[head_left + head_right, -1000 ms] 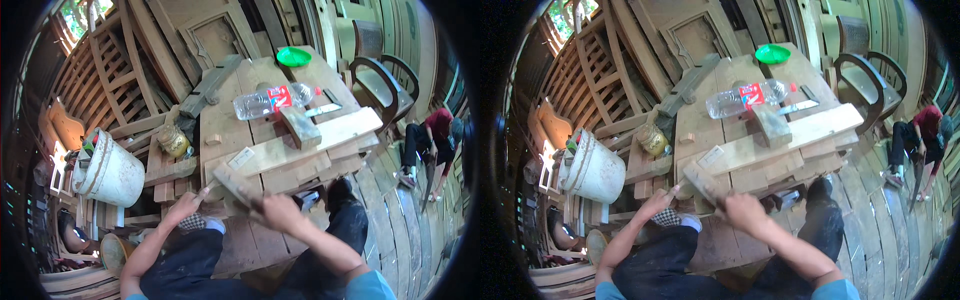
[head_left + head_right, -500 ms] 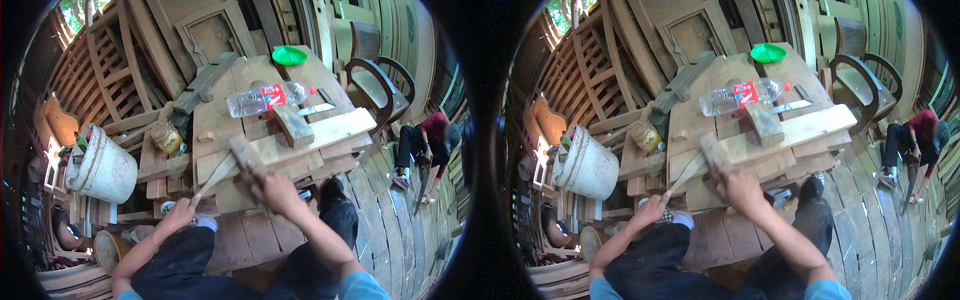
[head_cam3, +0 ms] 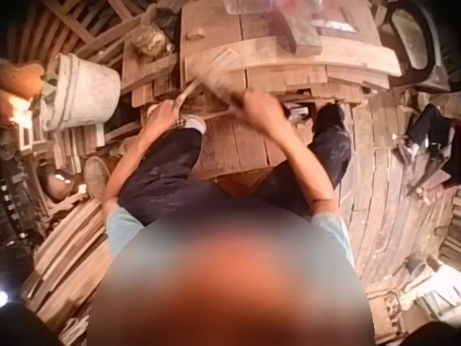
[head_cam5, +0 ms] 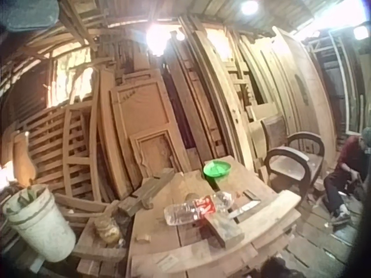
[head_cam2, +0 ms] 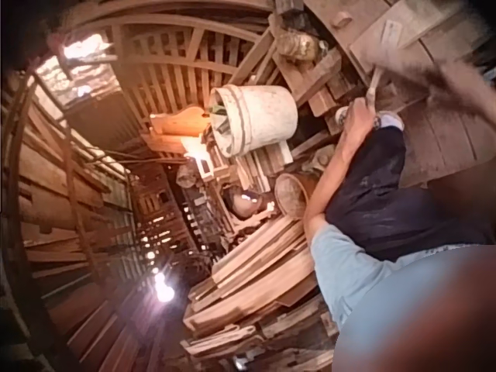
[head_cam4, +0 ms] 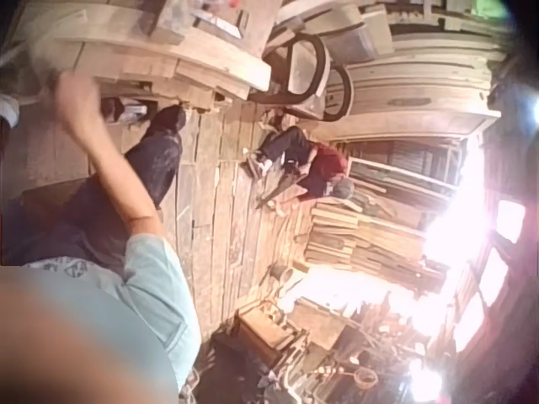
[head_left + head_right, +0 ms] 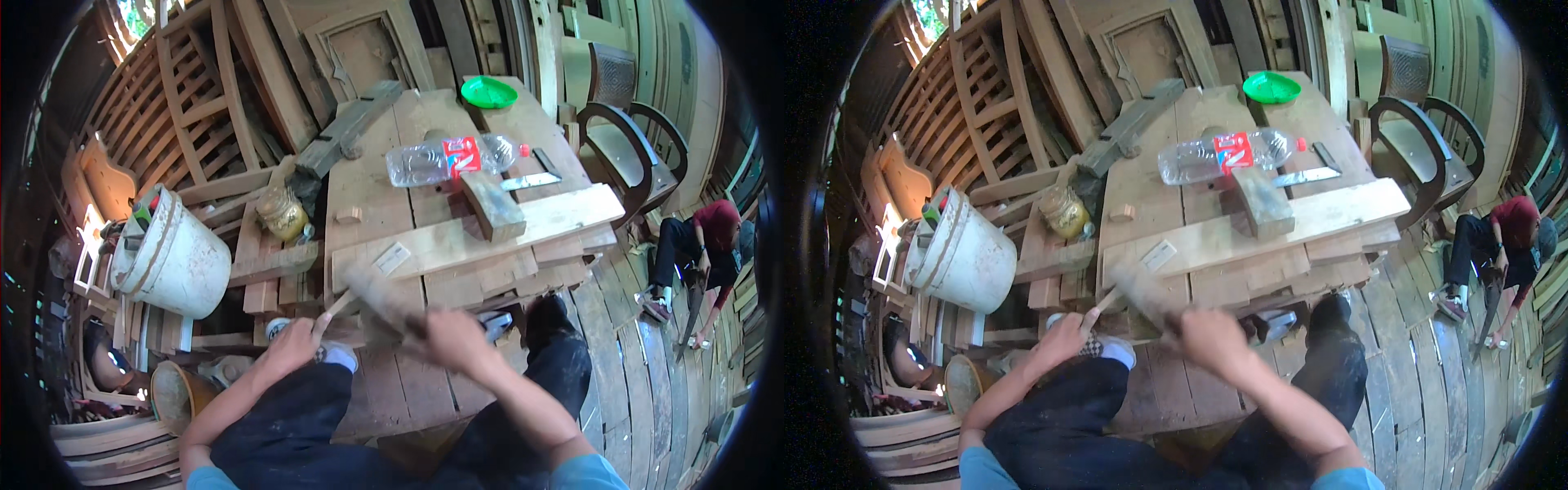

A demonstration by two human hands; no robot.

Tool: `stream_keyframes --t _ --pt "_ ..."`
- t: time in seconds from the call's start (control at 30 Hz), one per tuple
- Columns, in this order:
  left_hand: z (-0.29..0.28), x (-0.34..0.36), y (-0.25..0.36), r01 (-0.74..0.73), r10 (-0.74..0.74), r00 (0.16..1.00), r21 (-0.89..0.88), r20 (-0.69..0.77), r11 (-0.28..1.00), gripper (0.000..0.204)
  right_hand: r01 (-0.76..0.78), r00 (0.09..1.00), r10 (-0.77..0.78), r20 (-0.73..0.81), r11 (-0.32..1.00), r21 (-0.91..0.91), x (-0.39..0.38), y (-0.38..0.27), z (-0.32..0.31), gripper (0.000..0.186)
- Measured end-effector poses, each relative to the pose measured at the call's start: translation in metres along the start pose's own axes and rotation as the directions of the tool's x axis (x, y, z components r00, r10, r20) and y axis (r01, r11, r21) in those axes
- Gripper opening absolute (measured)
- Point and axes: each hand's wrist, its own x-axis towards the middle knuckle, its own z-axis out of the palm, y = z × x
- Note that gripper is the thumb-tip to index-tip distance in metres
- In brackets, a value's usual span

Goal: Shave a piece of wood using a traditional hand plane.

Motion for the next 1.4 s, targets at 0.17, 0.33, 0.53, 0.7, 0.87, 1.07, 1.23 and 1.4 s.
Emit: stream_keyframes --t 0.17,0.33,0.53,0.7,0.87,1.07,1.23,1.4 --pt "0.005 -0.003 -0.007 -0.037 0.036 0.998 -0.008 -0.051 0.999 0.072 -0.083 0.995 0.083 -0.057 0.997 0.009 0.012 0.016 -0.011 0.051" --pt "0.011 -0.003 -0.013 -0.037 0.036 0.999 -0.036 -0.038 0.999 0.073 0.071 0.997 -0.07 -0.019 0.997 0.042 0.001 0.003 0.009 0.038" --pt "0.005 -0.005 -0.001 -0.038 0.036 0.998 -0.035 -0.043 0.999 0.075 0.047 0.998 -0.045 -0.043 0.998 0.044 0.002 0.008 0.013 0.038" --pt "0.002 -0.007 0.0 0.04 -0.04 0.999 -0.019 0.003 0.999 0.073 -0.034 0.994 0.043 -0.104 0.995 0.092 0.011 0.008 0.001 0.035" --pt "0.009 -0.004 -0.003 -0.001 0.001 0.999 -0.001 -0.041 1.0 0.073 0.068 0.997 -0.065 -0.041 0.995 0.068 0.002 0.003 0.02 0.038" --pt "-0.002 -0.01 0.007 0.042 -0.042 0.999 0.0 0.01 0.999 0.074 -0.053 0.994 0.055 -0.099 0.998 0.024 0.007 0.012 -0.005 0.034" --pt "0.011 -0.003 -0.002 -0.038 0.038 0.998 0.004 -0.059 0.999 0.073 0.204 0.978 -0.206 0.04 0.977 0.059 -0.012 0.011 0.023 0.036" --pt "0.004 -0.011 -0.007 0.006 -0.006 0.999 0.021 -0.037 1.0 0.072 -0.111 0.981 0.122 -0.151 0.991 0.08 0.007 0.002 -0.004 0.03"
